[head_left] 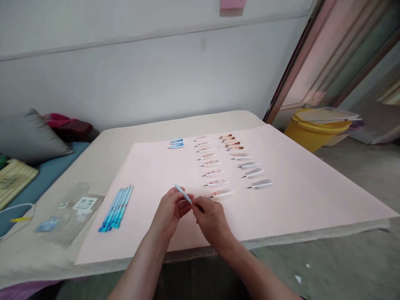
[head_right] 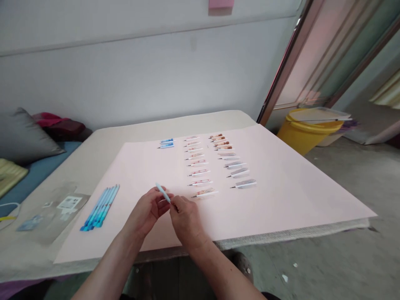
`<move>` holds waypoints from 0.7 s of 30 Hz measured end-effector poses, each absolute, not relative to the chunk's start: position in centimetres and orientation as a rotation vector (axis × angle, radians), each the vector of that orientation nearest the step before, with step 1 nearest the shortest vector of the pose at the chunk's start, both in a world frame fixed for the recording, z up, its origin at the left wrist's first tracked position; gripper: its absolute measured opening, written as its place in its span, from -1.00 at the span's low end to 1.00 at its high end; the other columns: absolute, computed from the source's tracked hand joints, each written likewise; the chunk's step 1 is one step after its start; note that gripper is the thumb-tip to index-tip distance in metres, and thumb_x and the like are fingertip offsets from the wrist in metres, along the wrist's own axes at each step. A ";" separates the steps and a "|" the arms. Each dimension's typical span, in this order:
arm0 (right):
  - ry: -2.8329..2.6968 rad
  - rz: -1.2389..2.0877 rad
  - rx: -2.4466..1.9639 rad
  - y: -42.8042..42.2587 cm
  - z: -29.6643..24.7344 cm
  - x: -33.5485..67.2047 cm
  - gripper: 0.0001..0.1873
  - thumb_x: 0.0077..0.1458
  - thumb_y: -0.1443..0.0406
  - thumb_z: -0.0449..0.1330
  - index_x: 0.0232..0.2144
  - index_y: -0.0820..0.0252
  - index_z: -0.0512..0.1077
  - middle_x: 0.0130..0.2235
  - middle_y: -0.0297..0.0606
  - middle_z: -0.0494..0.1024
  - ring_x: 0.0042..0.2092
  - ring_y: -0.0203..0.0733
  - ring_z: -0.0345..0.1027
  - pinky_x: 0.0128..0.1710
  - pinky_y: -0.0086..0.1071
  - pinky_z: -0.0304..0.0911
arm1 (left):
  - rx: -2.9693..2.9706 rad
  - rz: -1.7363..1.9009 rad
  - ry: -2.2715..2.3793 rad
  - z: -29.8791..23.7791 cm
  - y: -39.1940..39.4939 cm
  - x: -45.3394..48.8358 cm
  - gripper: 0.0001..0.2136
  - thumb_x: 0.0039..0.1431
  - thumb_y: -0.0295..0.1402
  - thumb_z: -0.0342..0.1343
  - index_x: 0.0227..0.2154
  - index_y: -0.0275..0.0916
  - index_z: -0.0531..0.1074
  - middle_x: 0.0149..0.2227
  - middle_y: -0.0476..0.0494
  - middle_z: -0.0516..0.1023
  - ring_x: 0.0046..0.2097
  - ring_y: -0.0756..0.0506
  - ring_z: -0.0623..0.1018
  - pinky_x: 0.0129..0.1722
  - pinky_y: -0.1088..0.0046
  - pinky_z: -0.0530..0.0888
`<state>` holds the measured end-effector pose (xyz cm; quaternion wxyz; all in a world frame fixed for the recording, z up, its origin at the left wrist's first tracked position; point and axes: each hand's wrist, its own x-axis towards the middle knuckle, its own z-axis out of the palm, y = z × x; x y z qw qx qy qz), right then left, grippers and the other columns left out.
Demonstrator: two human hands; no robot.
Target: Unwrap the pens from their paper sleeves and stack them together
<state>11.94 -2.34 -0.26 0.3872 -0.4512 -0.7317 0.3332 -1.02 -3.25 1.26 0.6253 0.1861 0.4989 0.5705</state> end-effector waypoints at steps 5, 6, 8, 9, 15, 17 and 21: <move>-1.823 0.933 -1.151 -2.3 -0.4 11.5 -0.86 0.06 0.36 0.06 -0.51 0.18 0.37 -0.59 -0.40 0.40 -0.57 -0.38 0.26 -0.53 -0.54 0.10 | 0.401 1.335 1.190 1.4 -3.3 -1.3 -0.86 0.04 -0.33 0.12 -0.39 -0.28 0.30 -0.38 -0.20 0.53 -0.39 -0.03 0.53 -0.39 0.46 0.46; -1.797 0.978 -1.159 -2.3 -0.5 11.4 -0.89 0.06 0.35 0.07 -0.49 0.18 0.36 -0.61 -0.42 0.39 -0.58 -0.38 0.26 -0.54 -0.54 0.11 | 0.390 1.340 1.181 1.4 -3.3 -1.4 -0.87 0.05 -0.34 0.12 -0.40 -0.28 0.30 -0.39 -0.19 0.52 -0.38 -0.04 0.54 -0.39 0.46 0.47; -1.758 1.060 -1.166 -2.4 -0.5 11.3 -0.96 0.04 0.34 0.09 -0.44 0.16 0.32 -0.64 -0.47 0.35 -0.60 -0.38 0.26 -0.55 -0.55 0.11 | 0.358 1.339 1.162 1.3 -3.5 -1.6 -0.89 0.07 -0.36 0.10 -0.40 -0.28 0.29 -0.40 -0.19 0.52 -0.36 -0.07 0.54 -0.38 0.42 0.48; -1.750 1.091 -1.166 -2.4 -0.5 11.2 -0.98 0.04 0.34 0.09 -0.43 0.15 0.30 -0.66 -0.49 0.33 -0.61 -0.38 0.26 -0.56 -0.56 0.11 | 0.343 1.334 1.155 1.2 -3.5 -1.7 -0.90 0.08 -0.37 0.08 -0.41 -0.28 0.29 -0.41 -0.20 0.52 -0.35 -0.08 0.55 -0.37 0.41 0.49; -1.691 1.207 -1.161 -1.2 -0.1 11.7 -0.80 0.08 0.19 0.06 -0.51 0.17 0.29 -0.64 -0.47 0.34 -0.66 -0.41 0.22 -0.62 -0.55 0.09 | 0.180 1.397 1.142 0.6 -3.1 -3.0 -0.94 0.10 -0.50 0.04 -0.45 -0.31 0.28 -0.45 -0.24 0.52 -0.40 -0.04 0.55 -0.40 0.48 0.51; -1.660 1.102 -1.250 0.0 0.1 12.5 -0.71 0.15 0.16 -0.04 -0.52 0.17 0.29 -0.60 -0.43 0.37 -0.65 -0.40 0.21 -0.59 -0.53 0.11 | 0.066 1.460 1.173 0.6 -2.7 -3.9 -0.94 0.10 -0.54 0.02 -0.45 -0.32 0.27 -0.46 -0.25 0.53 -0.42 -0.03 0.55 -0.44 0.51 0.51; -1.943 0.617 -1.493 1.6 -0.3 13.5 -0.77 0.13 0.28 -0.02 -0.48 0.18 0.38 -0.45 -0.31 0.44 -0.46 -0.32 0.31 -0.45 -0.46 0.10 | -0.051 1.569 1.197 0.8 -2.0 -6.0 -0.94 0.12 -0.56 0.00 -0.44 -0.34 0.27 -0.44 -0.27 0.53 -0.45 -0.03 0.55 -0.49 0.52 0.52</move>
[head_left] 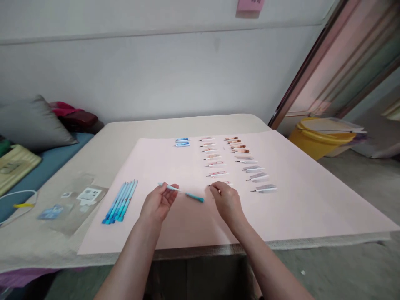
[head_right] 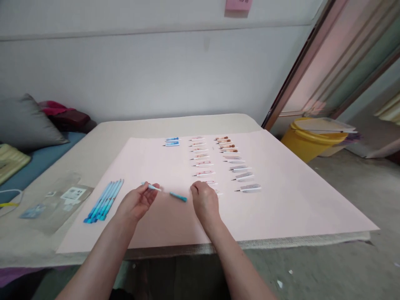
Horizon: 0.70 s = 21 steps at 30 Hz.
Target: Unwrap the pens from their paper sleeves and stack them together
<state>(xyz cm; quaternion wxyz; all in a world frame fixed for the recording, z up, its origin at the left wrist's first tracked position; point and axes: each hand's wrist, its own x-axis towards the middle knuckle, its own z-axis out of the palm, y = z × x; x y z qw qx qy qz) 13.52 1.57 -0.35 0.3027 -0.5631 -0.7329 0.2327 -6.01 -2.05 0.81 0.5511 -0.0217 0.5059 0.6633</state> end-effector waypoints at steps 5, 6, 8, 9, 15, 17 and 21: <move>-2.490 0.249 -1.583 0.4 -2.2 11.5 -0.87 0.15 0.33 0.01 -0.30 0.18 0.35 -0.23 -0.19 0.39 -0.38 -0.24 0.34 -0.49 -0.41 0.03 | -0.086 1.588 1.203 1.2 -2.1 -7.0 -0.95 0.13 -0.55 0.00 -0.42 -0.34 0.27 -0.43 -0.26 0.53 -0.44 -0.02 0.56 -0.48 0.53 0.53; -2.543 0.214 -1.575 0.2 -2.6 10.9 -0.87 0.16 0.34 0.00 -0.28 0.18 0.33 -0.23 -0.18 0.37 -0.37 -0.23 0.34 -0.48 -0.41 0.03 | -0.082 1.590 1.201 1.2 -2.1 -7.0 -0.95 0.13 -0.55 0.00 -0.42 -0.33 0.27 -0.42 -0.26 0.53 -0.43 -0.02 0.56 -0.47 0.52 0.53; -2.607 0.188 -1.555 0.0 -3.2 10.1 -0.86 0.16 0.40 -0.04 -0.28 0.20 0.31 -0.24 -0.18 0.35 -0.34 -0.22 0.34 -0.47 -0.41 0.04 | -0.064 1.599 1.204 1.3 -2.3 -7.0 -0.95 0.13 -0.56 0.00 -0.41 -0.33 0.27 -0.42 -0.27 0.53 -0.41 -0.03 0.56 -0.46 0.51 0.53; -2.622 0.193 -1.549 0.0 -3.5 9.9 -0.84 0.16 0.43 -0.05 -0.29 0.21 0.31 -0.25 -0.18 0.35 -0.33 -0.23 0.34 -0.47 -0.42 0.03 | -0.055 1.602 1.207 1.4 -2.3 -7.1 -0.95 0.12 -0.56 0.00 -0.42 -0.33 0.27 -0.42 -0.27 0.53 -0.40 -0.04 0.57 -0.45 0.51 0.53; -2.476 0.379 -1.404 -0.1 -3.0 9.8 -0.90 0.16 0.37 0.01 -0.31 0.19 0.32 -0.26 -0.26 0.37 -0.34 -0.28 0.32 -0.46 -0.43 0.01 | 0.097 1.654 1.244 1.4 -2.5 -7.7 -0.93 0.12 -0.51 0.01 -0.45 -0.30 0.25 -0.45 -0.23 0.53 -0.42 -0.04 0.56 -0.45 0.49 0.51; -2.399 0.428 -1.342 -0.4 -2.5 10.0 -0.91 0.16 0.34 0.02 -0.32 0.17 0.33 -0.27 -0.29 0.37 -0.33 -0.30 0.31 -0.44 -0.44 0.02 | 0.192 1.659 1.267 1.4 -2.5 -7.6 -0.93 0.11 -0.48 0.03 -0.45 -0.29 0.25 -0.46 -0.21 0.53 -0.43 -0.04 0.55 -0.45 0.49 0.50; -2.347 0.446 -1.287 -1.2 -1.5 10.3 -0.89 0.17 0.32 0.02 -0.32 0.15 0.35 -0.28 -0.32 0.38 -0.35 -0.31 0.30 -0.45 -0.45 0.00 | 0.307 1.669 1.330 1.7 -2.4 -6.7 -0.90 0.08 -0.41 0.07 -0.44 -0.27 0.24 -0.46 -0.19 0.53 -0.40 -0.07 0.56 -0.42 0.45 0.48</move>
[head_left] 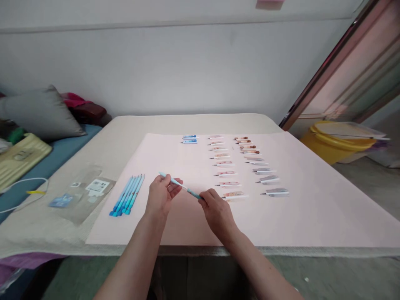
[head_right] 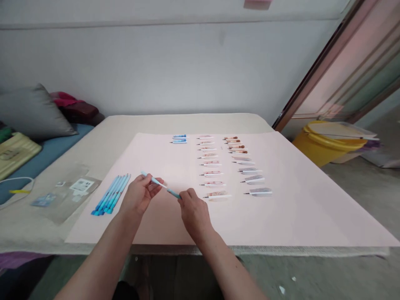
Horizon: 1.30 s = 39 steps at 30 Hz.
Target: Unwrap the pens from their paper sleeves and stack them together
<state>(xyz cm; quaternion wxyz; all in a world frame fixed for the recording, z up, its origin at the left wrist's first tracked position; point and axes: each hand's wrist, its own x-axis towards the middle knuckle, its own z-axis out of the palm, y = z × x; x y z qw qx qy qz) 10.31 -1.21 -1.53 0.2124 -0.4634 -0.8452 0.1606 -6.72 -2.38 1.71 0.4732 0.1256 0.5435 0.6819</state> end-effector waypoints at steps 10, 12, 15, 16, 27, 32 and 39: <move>-2.375 0.431 -1.286 -2.0 -0.1 10.6 -0.87 0.16 0.32 0.02 -0.33 0.16 0.38 -0.31 -0.29 0.37 -0.38 -0.31 0.28 -0.48 -0.45 -0.03 | 0.518 1.598 1.396 1.9 -2.7 -4.5 -0.81 0.01 -0.27 0.13 -0.44 -0.27 0.29 -0.41 -0.21 0.54 -0.35 -0.11 0.55 -0.31 0.32 0.46; -2.371 0.424 -1.288 -2.1 0.0 10.5 -0.86 0.16 0.32 0.02 -0.36 0.17 0.37 -0.32 -0.29 0.37 -0.38 -0.31 0.27 -0.47 -0.45 -0.02 | 0.551 1.581 1.403 1.7 -2.7 -4.2 -0.80 0.01 -0.25 0.12 -0.43 -0.28 0.30 -0.38 -0.22 0.55 -0.33 -0.11 0.55 -0.27 0.30 0.45; -2.377 0.406 -1.293 -2.1 -0.1 10.5 -0.86 0.16 0.33 0.02 -0.39 0.17 0.37 -0.35 -0.30 0.36 -0.40 -0.32 0.26 -0.48 -0.45 -0.02 | 0.565 1.576 1.420 1.5 -2.7 -4.0 -0.79 0.00 -0.23 0.13 -0.43 -0.28 0.31 -0.38 -0.21 0.55 -0.31 -0.10 0.55 -0.25 0.29 0.44; -2.379 0.404 -1.290 -2.0 -0.1 10.5 -0.85 0.16 0.33 0.01 -0.39 0.17 0.37 -0.35 -0.30 0.36 -0.41 -0.32 0.25 -0.48 -0.46 -0.02 | 0.561 1.576 1.425 1.5 -2.7 -4.0 -0.79 -0.01 -0.23 0.14 -0.43 -0.28 0.31 -0.38 -0.20 0.55 -0.31 -0.10 0.55 -0.25 0.29 0.44; -2.186 0.644 -1.229 -2.2 0.2 10.3 -0.84 0.12 0.36 0.00 -0.38 0.21 0.39 -0.33 -0.24 0.38 -0.37 -0.29 0.28 -0.43 -0.46 0.07 | 0.610 1.538 1.395 1.5 -3.0 -3.9 -0.76 -0.02 -0.20 0.13 -0.40 -0.28 0.33 -0.35 -0.23 0.55 -0.30 -0.12 0.54 -0.25 0.28 0.43; -1.581 1.608 -1.170 -2.1 0.1 10.3 -0.85 0.02 0.29 0.07 -0.47 0.25 0.40 -0.52 -0.36 0.34 -0.58 -0.40 0.16 -0.56 -0.48 0.06 | 0.693 1.512 1.308 2.0 -3.2 -3.9 -0.77 0.02 -0.20 0.10 -0.38 -0.29 0.35 -0.37 -0.22 0.54 -0.28 -0.13 0.53 -0.20 0.25 0.43; -1.348 1.728 -1.157 -2.5 -0.1 9.7 -0.79 -0.07 0.25 0.14 -0.38 0.26 0.46 -0.55 -0.39 0.36 -0.63 -0.41 0.15 -0.61 -0.49 0.05 | 0.680 1.533 1.267 2.2 -3.1 -3.7 -0.78 0.02 -0.21 0.10 -0.37 -0.28 0.36 -0.37 -0.20 0.52 -0.28 -0.11 0.52 -0.19 0.26 0.42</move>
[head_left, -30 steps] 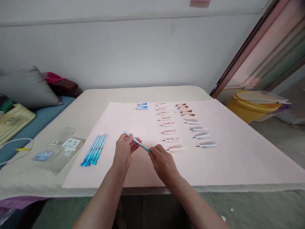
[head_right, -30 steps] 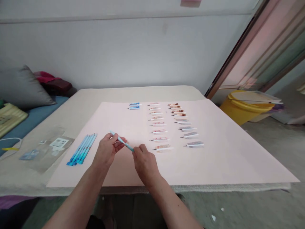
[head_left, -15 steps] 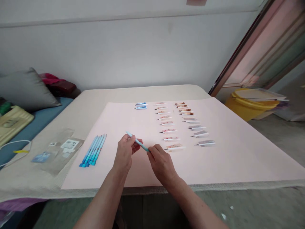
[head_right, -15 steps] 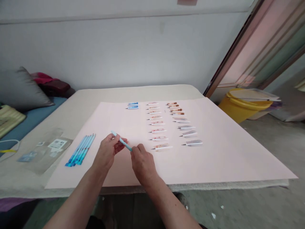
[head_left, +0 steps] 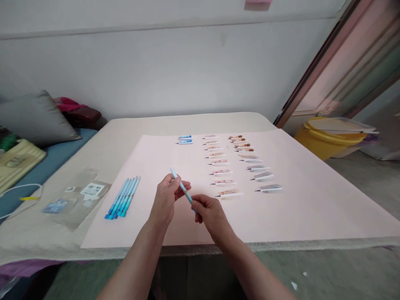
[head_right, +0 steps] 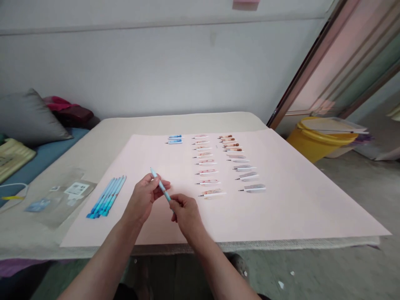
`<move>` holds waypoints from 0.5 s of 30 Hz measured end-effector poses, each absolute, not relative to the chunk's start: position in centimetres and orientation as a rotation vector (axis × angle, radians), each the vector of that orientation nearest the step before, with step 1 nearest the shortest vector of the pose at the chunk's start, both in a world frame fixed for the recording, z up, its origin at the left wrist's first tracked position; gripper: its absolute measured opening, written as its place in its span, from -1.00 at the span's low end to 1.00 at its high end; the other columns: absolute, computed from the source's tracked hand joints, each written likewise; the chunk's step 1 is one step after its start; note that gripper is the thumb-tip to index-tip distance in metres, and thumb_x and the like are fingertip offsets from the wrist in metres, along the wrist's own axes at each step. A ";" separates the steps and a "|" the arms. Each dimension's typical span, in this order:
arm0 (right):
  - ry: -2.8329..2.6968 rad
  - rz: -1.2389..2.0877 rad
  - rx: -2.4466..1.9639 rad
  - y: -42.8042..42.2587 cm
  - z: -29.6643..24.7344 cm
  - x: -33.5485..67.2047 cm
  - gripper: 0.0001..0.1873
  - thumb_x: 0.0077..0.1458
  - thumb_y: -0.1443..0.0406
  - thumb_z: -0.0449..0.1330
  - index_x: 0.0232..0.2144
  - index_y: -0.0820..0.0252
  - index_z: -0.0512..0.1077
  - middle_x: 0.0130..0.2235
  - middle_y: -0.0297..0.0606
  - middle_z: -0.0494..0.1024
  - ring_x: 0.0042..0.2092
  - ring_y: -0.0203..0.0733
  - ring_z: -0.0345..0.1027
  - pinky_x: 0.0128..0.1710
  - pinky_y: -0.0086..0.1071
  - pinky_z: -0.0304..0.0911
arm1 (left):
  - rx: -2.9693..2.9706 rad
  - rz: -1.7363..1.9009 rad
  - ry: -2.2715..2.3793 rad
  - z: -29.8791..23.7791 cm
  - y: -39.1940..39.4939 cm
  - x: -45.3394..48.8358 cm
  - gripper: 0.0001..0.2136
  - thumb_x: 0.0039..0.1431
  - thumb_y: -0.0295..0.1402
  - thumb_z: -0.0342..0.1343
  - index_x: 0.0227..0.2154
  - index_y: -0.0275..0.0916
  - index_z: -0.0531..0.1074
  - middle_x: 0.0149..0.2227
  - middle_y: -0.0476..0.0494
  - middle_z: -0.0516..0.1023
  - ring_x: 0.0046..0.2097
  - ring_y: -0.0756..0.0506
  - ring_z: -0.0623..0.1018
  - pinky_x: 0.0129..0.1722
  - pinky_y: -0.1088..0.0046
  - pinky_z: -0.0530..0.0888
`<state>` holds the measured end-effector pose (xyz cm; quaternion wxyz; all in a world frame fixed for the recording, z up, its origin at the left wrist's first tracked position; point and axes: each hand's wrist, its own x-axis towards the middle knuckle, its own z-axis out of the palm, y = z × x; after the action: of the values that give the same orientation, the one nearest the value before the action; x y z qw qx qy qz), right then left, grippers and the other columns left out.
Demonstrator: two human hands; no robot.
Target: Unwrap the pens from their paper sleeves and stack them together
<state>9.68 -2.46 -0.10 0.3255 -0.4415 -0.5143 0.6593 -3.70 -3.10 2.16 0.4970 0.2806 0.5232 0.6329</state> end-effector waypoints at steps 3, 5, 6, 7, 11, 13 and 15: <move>-1.586 1.400 -1.247 -2.5 -0.1 9.5 -0.78 -0.04 0.25 0.13 -0.33 0.18 0.50 -0.52 -0.38 0.42 -0.55 -0.37 0.19 -0.52 -0.47 0.10 | 0.682 1.529 1.250 2.1 -3.2 -3.3 -0.78 0.03 -0.21 0.09 -0.37 -0.27 0.37 -0.33 -0.18 0.50 -0.26 -0.09 0.49 -0.19 0.29 0.41; -1.690 1.205 -1.282 -2.6 -0.1 9.6 -0.81 -0.02 0.28 0.12 -0.37 0.16 0.52 -0.48 -0.36 0.46 -0.47 -0.34 0.22 -0.46 -0.48 0.09 | 0.683 1.521 1.248 2.1 -3.3 -3.1 -0.79 0.03 -0.21 0.09 -0.37 -0.26 0.39 -0.32 -0.14 0.47 -0.27 -0.05 0.46 -0.23 0.35 0.40; -1.724 1.138 -1.293 -2.7 -0.1 9.6 -0.82 0.00 0.29 0.11 -0.39 0.15 0.52 -0.48 -0.36 0.47 -0.45 -0.33 0.22 -0.44 -0.48 0.07 | 0.679 1.520 1.262 2.0 -3.2 -3.1 -0.79 0.02 -0.20 0.10 -0.38 -0.26 0.40 -0.32 -0.12 0.45 -0.28 -0.03 0.44 -0.25 0.38 0.40; -1.751 1.094 -1.299 -2.7 -0.1 9.6 -0.82 0.01 0.29 0.10 -0.40 0.15 0.51 -0.47 -0.36 0.47 -0.44 -0.33 0.22 -0.44 -0.48 0.06 | 0.670 1.522 1.287 2.0 -3.2 -3.1 -0.78 0.01 -0.20 0.11 -0.39 -0.26 0.41 -0.33 -0.10 0.44 -0.31 -0.01 0.42 -0.28 0.42 0.39; -1.837 1.015 -1.265 -2.8 -0.2 9.5 -0.84 0.01 0.30 0.10 -0.42 0.15 0.49 -0.48 -0.36 0.46 -0.45 -0.33 0.20 -0.43 -0.48 0.03 | 0.630 1.572 1.365 1.9 -2.9 -3.2 -0.76 -0.09 -0.19 0.19 -0.48 -0.29 0.42 -0.44 -0.03 0.38 -0.38 0.04 0.37 -0.31 0.47 0.36; -1.836 1.033 -1.246 -2.9 -0.2 9.4 -0.85 0.01 0.31 0.11 -0.44 0.17 0.49 -0.49 -0.37 0.43 -0.45 -0.34 0.18 -0.44 -0.49 0.02 | 0.616 1.599 1.374 1.8 -2.8 -3.3 -0.78 -0.13 -0.24 0.22 -0.50 -0.31 0.42 -0.48 -0.01 0.37 -0.41 0.05 0.36 -0.30 0.45 0.37; -1.807 1.107 -1.243 -2.8 -0.2 9.3 -0.85 0.01 0.30 0.10 -0.48 0.18 0.47 -0.54 -0.39 0.37 -0.48 -0.36 0.13 -0.47 -0.50 0.00 | 0.608 1.608 1.356 1.8 -2.8 -3.4 -0.79 -0.12 -0.30 0.22 -0.43 -0.33 0.43 -0.47 -0.04 0.41 -0.40 0.03 0.40 -0.27 0.40 0.38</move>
<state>9.31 -2.81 -0.17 0.3360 -0.4765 -0.6927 0.4245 -3.44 -2.83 1.79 0.4582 0.2470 0.5504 0.6528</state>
